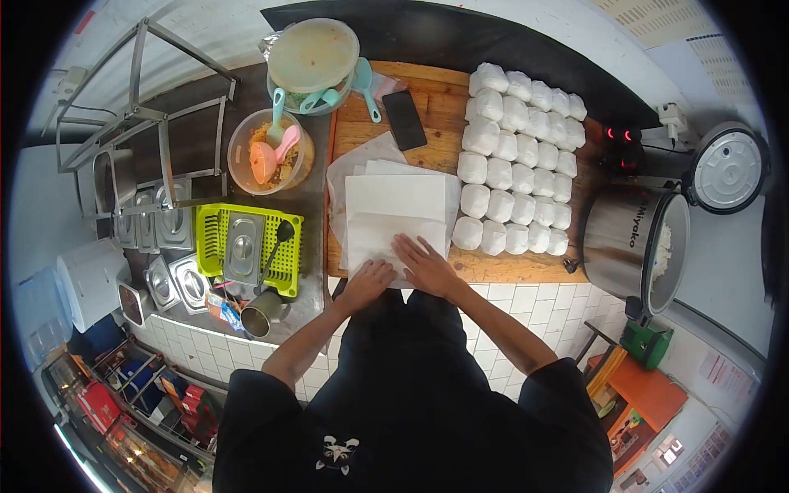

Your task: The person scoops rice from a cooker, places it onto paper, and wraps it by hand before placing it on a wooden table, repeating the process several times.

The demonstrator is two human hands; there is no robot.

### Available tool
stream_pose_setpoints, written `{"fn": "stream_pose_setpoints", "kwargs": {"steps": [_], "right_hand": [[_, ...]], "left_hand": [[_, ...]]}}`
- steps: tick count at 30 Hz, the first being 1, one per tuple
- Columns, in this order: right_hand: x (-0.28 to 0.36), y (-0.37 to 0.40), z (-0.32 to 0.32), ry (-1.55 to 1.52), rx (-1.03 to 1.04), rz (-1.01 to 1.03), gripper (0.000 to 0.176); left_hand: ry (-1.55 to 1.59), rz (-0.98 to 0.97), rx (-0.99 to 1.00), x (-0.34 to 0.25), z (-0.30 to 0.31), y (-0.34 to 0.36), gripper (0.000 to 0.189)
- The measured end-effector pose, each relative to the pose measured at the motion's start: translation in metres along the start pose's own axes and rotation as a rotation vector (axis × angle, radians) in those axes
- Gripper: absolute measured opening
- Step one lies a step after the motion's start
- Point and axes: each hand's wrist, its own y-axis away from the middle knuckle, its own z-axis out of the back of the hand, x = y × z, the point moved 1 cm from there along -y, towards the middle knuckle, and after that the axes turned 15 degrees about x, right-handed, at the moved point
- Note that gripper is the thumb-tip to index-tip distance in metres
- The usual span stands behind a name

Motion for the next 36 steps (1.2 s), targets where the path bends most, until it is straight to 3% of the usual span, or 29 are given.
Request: {"fn": "stream_pose_setpoints", "kwargs": {"steps": [3, 9, 12, 13, 16, 20, 23, 26, 28, 32, 34, 35, 36], "right_hand": [[-0.003, 0.005, 0.007, -0.080, -0.016, 0.029, 0.066], [-0.009, 0.009, 0.015, -0.157, -0.066, 0.057, 0.050], [-0.042, -0.014, -0.008, -0.384, -0.044, -0.058, 0.042], [-0.050, -0.021, -0.006, -0.477, -0.023, -0.113, 0.040], [-0.072, -0.034, 0.008, -0.628, -0.012, -0.334, 0.039], [-0.092, -0.037, 0.008, -0.727, 0.050, -0.363, 0.036], [-0.100, -0.033, -0.001, -0.659, 0.014, -0.323, 0.034], [-0.096, -0.034, 0.003, -0.513, 0.058, -0.349, 0.034], [-0.083, -0.042, 0.004, -0.375, 0.069, -0.421, 0.032], [-0.058, -0.049, 0.013, 0.012, -0.218, -0.408, 0.027], [-0.053, -0.048, 0.017, 0.099, -0.356, -0.417, 0.025], [-0.053, -0.047, 0.014, 0.040, -0.277, -0.393, 0.024], [-0.058, -0.045, 0.007, -0.018, -0.199, -0.369, 0.024]], "left_hand": [[0.074, -0.066, 0.044, 0.005, 0.012, 0.005, 0.030], [0.021, 0.062, -0.246, 0.005, 0.082, -0.025, 0.014], [0.421, 0.242, 0.081, 0.039, 0.080, -0.053, 0.014], [0.483, 0.196, -0.019, 0.051, 0.080, -0.059, 0.023], [0.647, 0.240, 0.110, 0.079, 0.072, -0.075, 0.026], [0.825, 0.198, 0.261, 0.098, 0.073, -0.078, 0.028], [0.846, 0.090, 0.194, 0.122, 0.056, -0.062, 0.028], [0.842, 0.225, 0.131, 0.124, 0.052, -0.051, 0.028], [0.523, 0.294, 0.155, 0.114, 0.050, -0.053, 0.027], [0.144, 0.367, 0.038, 0.089, 0.057, -0.062, 0.022], [0.044, 0.351, -0.138, 0.080, 0.067, -0.065, 0.022], [-0.007, 0.342, -0.223, 0.079, 0.071, -0.064, 0.023], [0.024, 0.314, -0.152, 0.081, 0.066, -0.063, 0.023]]}}
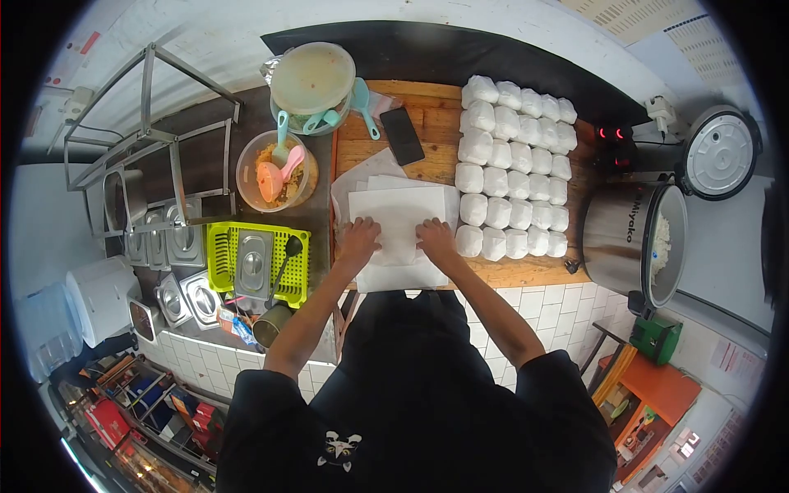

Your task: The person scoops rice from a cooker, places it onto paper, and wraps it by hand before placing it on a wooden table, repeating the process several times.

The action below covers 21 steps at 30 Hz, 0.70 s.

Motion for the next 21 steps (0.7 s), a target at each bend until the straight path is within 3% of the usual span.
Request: {"fn": "stream_pose_setpoints", "kwargs": {"steps": [1, 5, 7, 11, 14, 17, 21], "right_hand": [[-0.006, 0.001, -0.009, -0.043, 0.087, 0.020, 0.023], [-0.010, 0.018, -0.044, -0.107, -0.039, 0.064, 0.017], [-0.005, 0.032, -0.046, -0.071, -0.055, 0.100, 0.017], [0.013, 0.060, -0.019, -0.140, -0.169, 0.192, 0.035], [0.006, 0.066, -0.019, -0.058, -0.119, 0.250, 0.027], [-0.018, 0.055, -0.033, -0.047, -0.101, 0.371, 0.021], [-0.023, 0.031, -0.028, -0.231, 0.126, 0.161, 0.021]], "left_hand": [[0.022, -0.025, 0.074, 0.005, -0.007, 0.001, 0.023], [-0.013, -0.118, 0.170, 0.009, -0.028, 0.014, 0.020], [0.009, -0.175, 0.066, 0.007, -0.027, 0.031, 0.019], [0.010, -0.231, -0.055, -0.006, -0.019, 0.057, 0.025], [-0.057, -0.257, 0.069, -0.004, -0.008, 0.065, 0.025], [-0.109, -0.366, 0.003, 0.010, -0.016, 0.059, 0.020], [0.043, -0.133, 0.239, 0.018, -0.021, 0.035, 0.013]]}}
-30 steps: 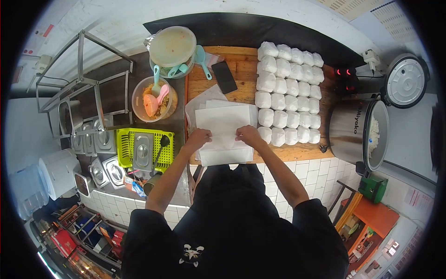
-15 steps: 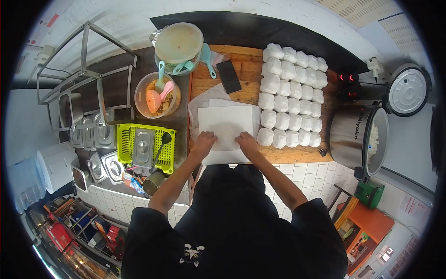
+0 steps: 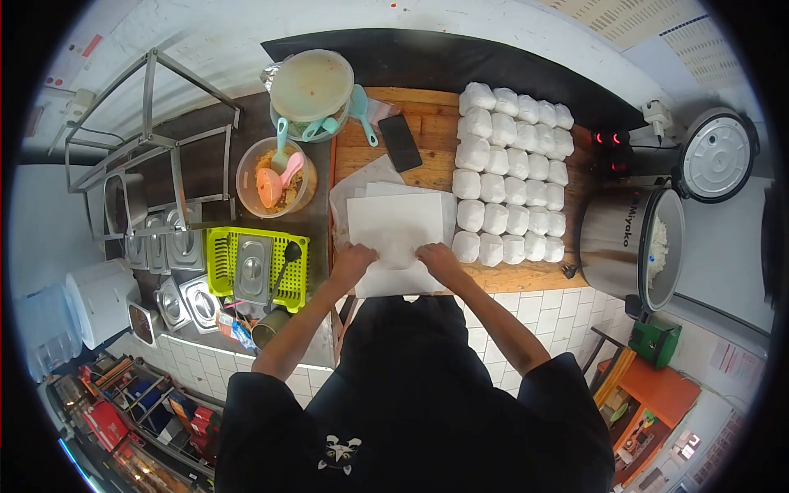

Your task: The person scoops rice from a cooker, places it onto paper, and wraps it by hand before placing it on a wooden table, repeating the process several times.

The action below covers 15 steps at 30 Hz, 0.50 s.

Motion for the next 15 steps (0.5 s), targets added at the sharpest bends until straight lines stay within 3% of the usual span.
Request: {"fn": "stream_pose_setpoints", "kwargs": {"steps": [2, 5, 8, 11, 15], "right_hand": [[0.016, -0.015, 0.010, -0.182, 0.097, -0.218, 0.024], [0.037, -0.027, 0.021, -0.218, -0.096, -0.294, 0.024], [0.039, -0.036, 0.012, 0.049, -0.297, -0.160, 0.023], [0.027, -0.033, 0.012, -0.017, -0.312, -0.008, 0.029], [0.010, -0.017, 0.012, -0.809, 0.049, 0.076, 0.034]], "left_hand": [[0.031, 0.161, 0.112, -0.004, 0.008, -0.019, 0.014], [0.177, 0.268, 0.161, -0.007, 0.019, -0.036, 0.022], [0.006, 0.152, -0.029, -0.012, 0.019, -0.044, 0.032], [0.257, -0.057, 0.020, 0.001, 0.019, -0.041, 0.027], [1.343, -0.099, 0.393, 0.012, 0.018, -0.027, 0.028]]}}
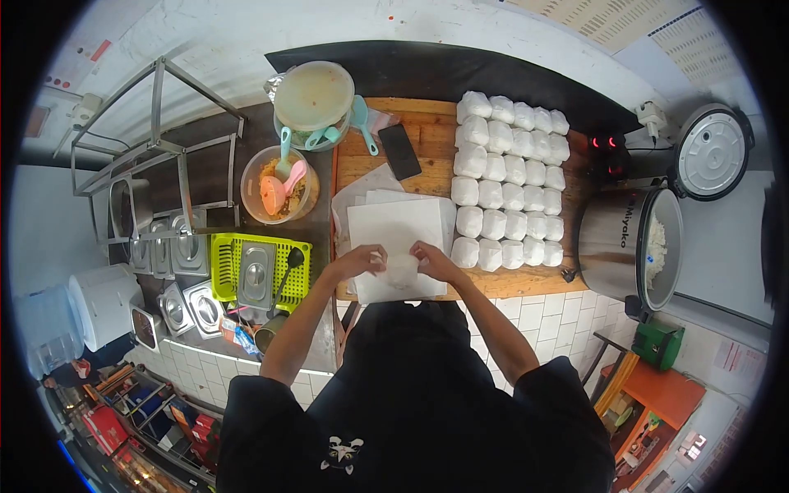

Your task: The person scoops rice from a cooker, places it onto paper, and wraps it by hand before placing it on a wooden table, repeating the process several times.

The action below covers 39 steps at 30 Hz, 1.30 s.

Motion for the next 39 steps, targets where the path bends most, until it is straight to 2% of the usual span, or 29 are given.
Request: {"fn": "stream_pose_setpoints", "kwargs": {"steps": [2, 3, 6, 9, 12, 13, 15, 16, 18, 19, 22, 24, 26, 27, 30, 31, 34, 35, 38, 39], "right_hand": [[0.038, 0.015, 0.002, -0.316, 0.139, -0.108, 0.032], [0.049, 0.019, 0.002, -0.345, 0.103, -0.117, 0.034], [0.065, 0.028, 0.013, -0.197, -0.041, -0.125, 0.033], [0.085, 0.034, 0.017, 0.180, -0.321, -0.080, 0.033], [0.103, 0.036, 0.015, 0.176, -0.457, -0.106, 0.036], [0.116, 0.040, 0.017, 0.133, -0.504, -0.045, 0.034], [0.139, 0.050, 0.019, 0.044, -0.593, 0.078, 0.032], [0.140, 0.051, 0.020, -0.224, -0.615, 0.120, 0.029], [0.142, 0.053, 0.026, -0.757, -0.632, 0.206, 0.025], [0.147, 0.055, 0.029, -0.899, -0.635, 0.232, 0.028], [0.140, 0.052, 0.041, -1.156, -0.760, 0.376, 0.034], [0.144, 0.062, 0.045, -1.170, -0.639, 0.349, 0.034], [0.167, 0.076, 0.047, -1.159, -0.574, 0.331, 0.033], [0.168, 0.083, 0.051, -1.141, -0.525, 0.253, 0.035], [0.166, 0.087, 0.059, -1.233, -0.443, 0.225, 0.040], [0.162, 0.085, 0.065, -1.154, -0.408, 0.268, 0.040], [0.145, 0.088, 0.072, -0.620, -0.730, 0.361, 0.046], [0.143, 0.092, 0.080, -0.493, -0.924, 0.226, 0.044], [0.119, 0.113, 0.106, -0.064, -0.701, 0.297, 0.043], [0.153, 0.124, 0.105, 0.105, -0.679, 0.182, 0.049]], "left_hand": [[0.379, 0.031, 0.079, -0.021, -0.017, 0.014, 0.027], [0.432, -0.094, 0.003, -0.024, -0.026, 0.012, 0.026], [0.059, -0.308, -0.361, -0.010, -0.034, -0.004, 0.019], [-0.051, -0.228, -0.515, -0.027, -0.055, -0.011, 0.018], [0.107, -0.225, -0.712, -0.037, -0.083, -0.034, 0.023], [0.042, -0.318, -0.844, -0.067, -0.104, -0.040, 0.035], [-0.077, -0.342, -0.995, -0.112, -0.137, -0.050, 0.045], [-0.136, -0.354, -1.071, -0.125, -0.146, -0.054, 0.052], [-0.017, -0.429, -1.021, -0.148, -0.146, -0.067, 0.061], [0.041, -0.465, -0.991, -0.156, -0.146, -0.074, 0.067], [-0.216, -0.452, -0.727, -0.169, -0.145, -0.087, 0.063], [-0.157, -0.502, -0.473, -0.173, -0.152, -0.097, 0.064], [-0.195, -0.563, -0.412, -0.200, -0.165, -0.095, 0.067], [-0.245, -0.608, -0.437, -0.205, -0.167, -0.098, 0.069], [-0.302, -0.653, -0.486, -0.206, -0.180, -0.109, 0.072], [-0.271, -0.613, -0.490, -0.200, -0.179, -0.114, 0.073], [-0.050, -0.423, -0.543, -0.185, -0.178, -0.133, 0.067], [0.045, -0.347, -0.570, -0.180, -0.179, -0.140, 0.063], [0.173, -0.354, -0.689, -0.173, -0.171, -0.170, 0.051], [0.276, -0.451, -0.593, -0.171, -0.170, -0.180, 0.052]]}}
